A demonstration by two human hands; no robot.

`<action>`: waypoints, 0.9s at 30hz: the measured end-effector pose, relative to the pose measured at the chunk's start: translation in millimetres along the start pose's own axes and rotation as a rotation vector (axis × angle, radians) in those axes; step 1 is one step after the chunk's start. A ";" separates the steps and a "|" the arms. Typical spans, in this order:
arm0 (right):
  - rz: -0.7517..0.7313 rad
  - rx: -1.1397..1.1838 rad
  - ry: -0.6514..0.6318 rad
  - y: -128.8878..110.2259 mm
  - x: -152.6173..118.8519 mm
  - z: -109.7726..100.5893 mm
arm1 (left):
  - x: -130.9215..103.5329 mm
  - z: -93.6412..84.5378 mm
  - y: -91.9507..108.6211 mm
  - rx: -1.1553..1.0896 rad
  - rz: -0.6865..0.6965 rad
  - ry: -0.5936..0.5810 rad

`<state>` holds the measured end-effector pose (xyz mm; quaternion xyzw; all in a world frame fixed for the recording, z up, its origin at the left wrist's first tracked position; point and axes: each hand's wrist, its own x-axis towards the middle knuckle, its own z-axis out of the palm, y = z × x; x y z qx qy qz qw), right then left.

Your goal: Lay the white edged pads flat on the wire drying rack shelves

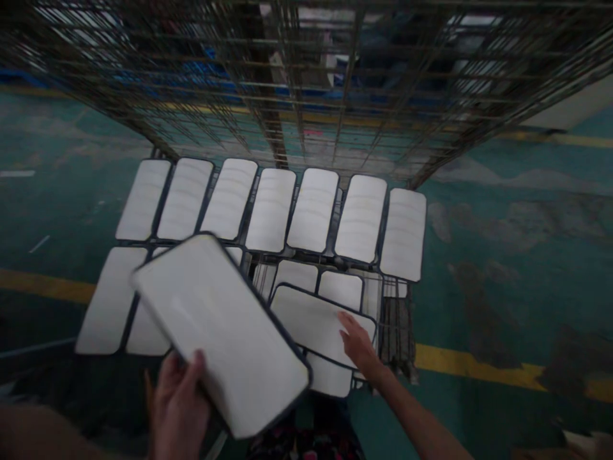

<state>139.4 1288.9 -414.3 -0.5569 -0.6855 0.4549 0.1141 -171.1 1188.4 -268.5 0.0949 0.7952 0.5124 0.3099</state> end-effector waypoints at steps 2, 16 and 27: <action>0.053 0.152 0.034 0.0 -8.4 -13.5 | -9.2 48.1 -20.2 -0.111 -0.084 -0.243; 0.253 0.028 0.410 -14.9 -35.3 10.4 | 34.0 89.4 -127.8 0.556 -0.005 -0.079; -0.131 -0.548 0.350 -50.5 -8.0 16.5 | 18.6 77.1 -130.0 0.558 0.021 -0.177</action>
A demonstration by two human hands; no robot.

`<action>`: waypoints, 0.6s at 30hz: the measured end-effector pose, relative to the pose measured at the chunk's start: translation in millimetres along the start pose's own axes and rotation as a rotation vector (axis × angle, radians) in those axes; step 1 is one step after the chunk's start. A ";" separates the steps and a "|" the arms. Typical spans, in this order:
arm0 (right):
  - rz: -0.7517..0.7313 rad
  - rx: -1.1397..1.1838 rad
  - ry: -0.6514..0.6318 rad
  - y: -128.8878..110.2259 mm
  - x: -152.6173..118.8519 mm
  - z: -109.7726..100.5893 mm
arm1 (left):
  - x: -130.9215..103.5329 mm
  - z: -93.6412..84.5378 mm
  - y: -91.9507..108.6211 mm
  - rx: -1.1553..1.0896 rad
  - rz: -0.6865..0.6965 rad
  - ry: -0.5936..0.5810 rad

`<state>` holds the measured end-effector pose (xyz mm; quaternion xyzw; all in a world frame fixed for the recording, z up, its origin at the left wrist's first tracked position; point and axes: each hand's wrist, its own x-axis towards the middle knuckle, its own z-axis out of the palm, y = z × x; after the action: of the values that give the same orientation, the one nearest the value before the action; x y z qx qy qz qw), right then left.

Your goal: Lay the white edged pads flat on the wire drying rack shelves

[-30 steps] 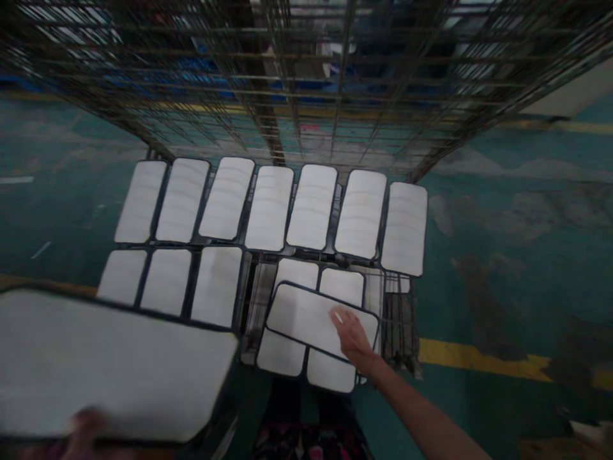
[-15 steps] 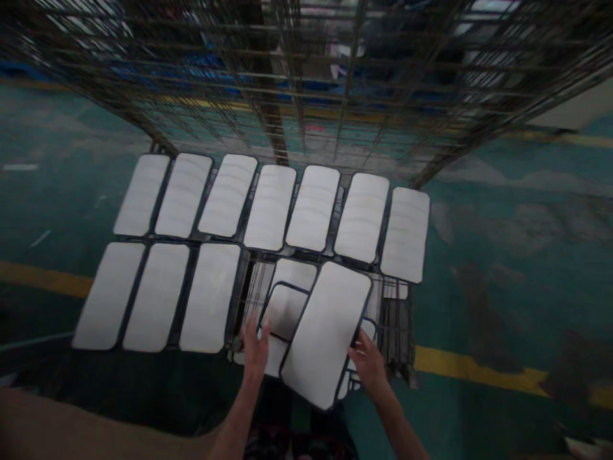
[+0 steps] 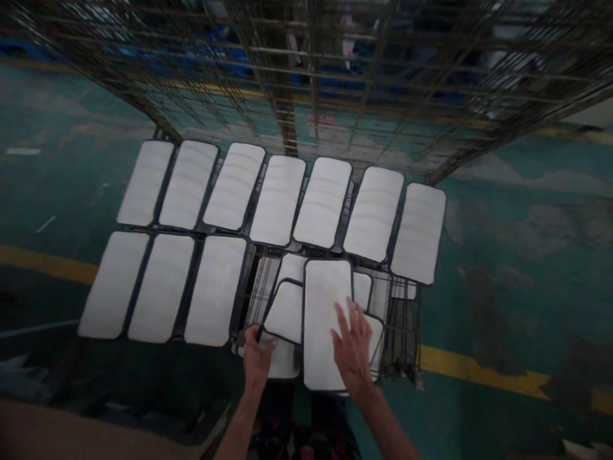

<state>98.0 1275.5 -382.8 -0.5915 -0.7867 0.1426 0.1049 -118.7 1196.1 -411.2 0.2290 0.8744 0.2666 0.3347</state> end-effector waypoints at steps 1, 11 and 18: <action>-0.049 0.007 -0.082 -5.9 0.4 3.7 | -0.1 -5.0 -0.8 -0.025 0.016 -0.036; 0.085 0.147 -0.336 1.0 -1.0 24.8 | 12.4 -46.1 24.2 -0.038 0.174 -0.144; 0.368 0.336 -0.078 54.8 12.4 15.3 | -0.5 -67.3 35.9 -0.202 0.099 -0.282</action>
<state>138.8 1300.1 -416.3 -0.6930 -0.6346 0.3106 0.1436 -158.0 1201.7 -346.1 0.2719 0.7754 0.3344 0.4616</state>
